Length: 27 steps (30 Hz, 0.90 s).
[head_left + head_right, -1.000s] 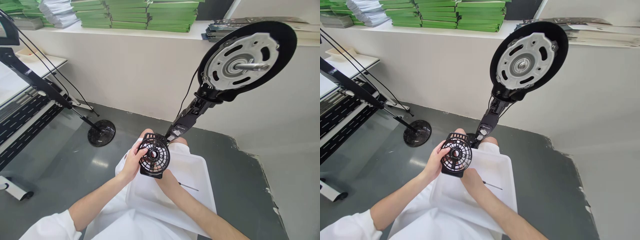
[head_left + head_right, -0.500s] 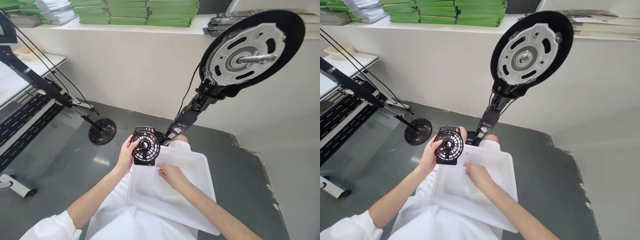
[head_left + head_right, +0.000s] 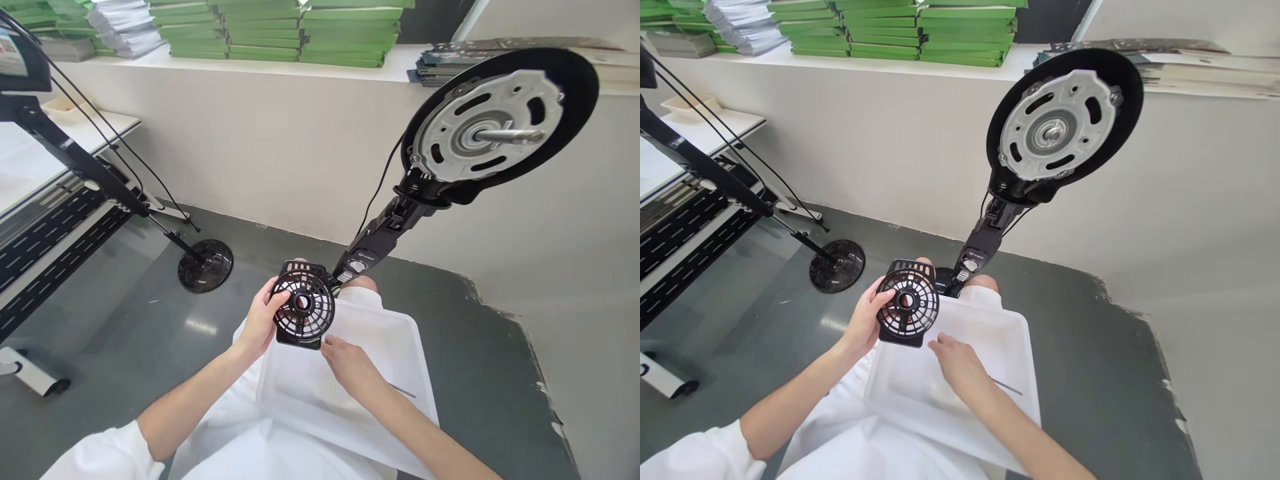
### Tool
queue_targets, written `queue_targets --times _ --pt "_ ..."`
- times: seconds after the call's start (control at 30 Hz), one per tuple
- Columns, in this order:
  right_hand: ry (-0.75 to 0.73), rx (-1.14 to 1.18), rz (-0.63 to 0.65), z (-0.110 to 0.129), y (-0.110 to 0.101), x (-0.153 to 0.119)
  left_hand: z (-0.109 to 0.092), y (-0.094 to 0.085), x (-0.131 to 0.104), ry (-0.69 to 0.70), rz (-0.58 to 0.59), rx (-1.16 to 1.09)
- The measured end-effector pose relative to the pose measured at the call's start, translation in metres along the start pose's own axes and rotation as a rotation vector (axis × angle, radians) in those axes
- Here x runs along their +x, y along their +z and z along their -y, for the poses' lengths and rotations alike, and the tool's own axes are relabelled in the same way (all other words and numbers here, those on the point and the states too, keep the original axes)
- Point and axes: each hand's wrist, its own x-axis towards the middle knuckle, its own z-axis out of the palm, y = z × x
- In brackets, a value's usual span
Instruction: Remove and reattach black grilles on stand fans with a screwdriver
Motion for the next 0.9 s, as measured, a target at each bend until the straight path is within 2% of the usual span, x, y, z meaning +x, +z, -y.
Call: queue_targets --times 0.17,0.23,0.33,0.4,0.47,0.6,0.73,0.83,0.9 --pt "-0.049 0.127 -0.066 0.013 -0.046 -0.033 -0.007 0.008 -0.009 -0.053 0.043 -0.022" --pt "-0.079 0.219 -0.140 0.017 -0.070 -0.047 -0.011 0.012 -0.013 -0.088 0.069 -0.016" --pt "-0.161 0.330 -0.404 0.021 -0.110 -0.067 -0.016 0.016 -0.018 -0.148 0.104 0.004" --pt "-0.230 0.267 -0.576 0.022 -0.132 -0.078 -0.018 0.018 -0.021 -0.195 0.133 0.030" --pt "-0.274 0.188 -0.663 0.022 -0.147 -0.086 -0.018 0.018 -0.023 -0.244 0.171 0.069" --pt "-0.266 0.178 -0.758 0.022 -0.154 -0.088 -0.015 0.022 -0.027 -0.252 0.224 0.164" --pt "-0.223 0.254 -0.849 0.025 -0.146 -0.078 -0.012 0.028 -0.033 -0.130 0.291 0.248" --pt "-0.249 0.323 -0.859 0.028 -0.139 -0.070 -0.011 0.032 -0.038 -0.065 0.383 0.281" --pt "-0.274 0.328 -0.882 0.030 -0.135 -0.064 -0.008 0.034 -0.040 -0.047 0.403 0.297"
